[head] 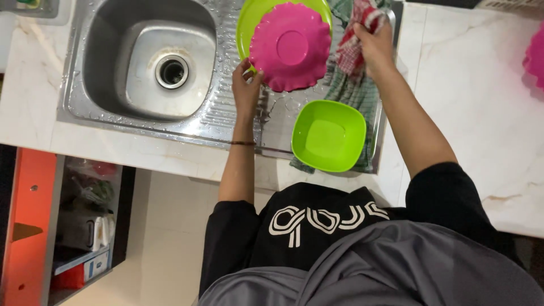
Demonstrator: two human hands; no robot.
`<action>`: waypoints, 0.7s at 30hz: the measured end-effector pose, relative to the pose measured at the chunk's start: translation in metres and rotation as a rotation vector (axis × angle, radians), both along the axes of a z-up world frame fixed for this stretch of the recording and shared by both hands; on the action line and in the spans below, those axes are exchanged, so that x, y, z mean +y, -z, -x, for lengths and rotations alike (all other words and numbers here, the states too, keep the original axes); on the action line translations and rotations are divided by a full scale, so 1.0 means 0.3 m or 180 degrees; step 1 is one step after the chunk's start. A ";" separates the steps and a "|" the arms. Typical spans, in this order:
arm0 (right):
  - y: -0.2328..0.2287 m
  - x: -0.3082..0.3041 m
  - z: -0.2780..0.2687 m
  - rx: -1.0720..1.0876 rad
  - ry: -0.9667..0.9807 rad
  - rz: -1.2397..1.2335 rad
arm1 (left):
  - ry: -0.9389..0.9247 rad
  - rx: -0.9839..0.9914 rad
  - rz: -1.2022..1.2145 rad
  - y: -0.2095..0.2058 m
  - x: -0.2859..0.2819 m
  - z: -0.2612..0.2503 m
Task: Drying plastic containers, glass jars, and plates with a cloth and organizing them on the kitchen counter.
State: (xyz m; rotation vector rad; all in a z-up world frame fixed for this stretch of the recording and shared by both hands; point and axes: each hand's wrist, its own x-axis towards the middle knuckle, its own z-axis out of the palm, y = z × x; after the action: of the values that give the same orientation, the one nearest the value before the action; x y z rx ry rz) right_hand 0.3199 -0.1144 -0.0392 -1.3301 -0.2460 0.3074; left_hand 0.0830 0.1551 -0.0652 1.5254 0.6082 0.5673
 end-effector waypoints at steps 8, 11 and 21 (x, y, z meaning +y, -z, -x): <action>0.038 0.390 -0.098 -0.2758 0.0548 0.1759 | -0.0470 0.0324 -0.1147 -0.016 -0.061 -0.043; -0.091 0.458 0.045 -0.3239 0.0226 0.2569 | -0.0523 0.0498 -0.1248 -0.010 -0.084 -0.057; -0.207 0.495 0.157 -0.4058 -0.0393 0.2624 | -0.0611 -0.0598 -0.0097 -0.040 -0.135 -0.067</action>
State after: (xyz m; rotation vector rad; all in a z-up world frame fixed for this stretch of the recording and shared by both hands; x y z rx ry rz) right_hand 0.2727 0.0341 0.0229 -2.1908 -1.3789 -0.4513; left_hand 0.1031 0.1146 -0.0533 1.4312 0.6060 0.8598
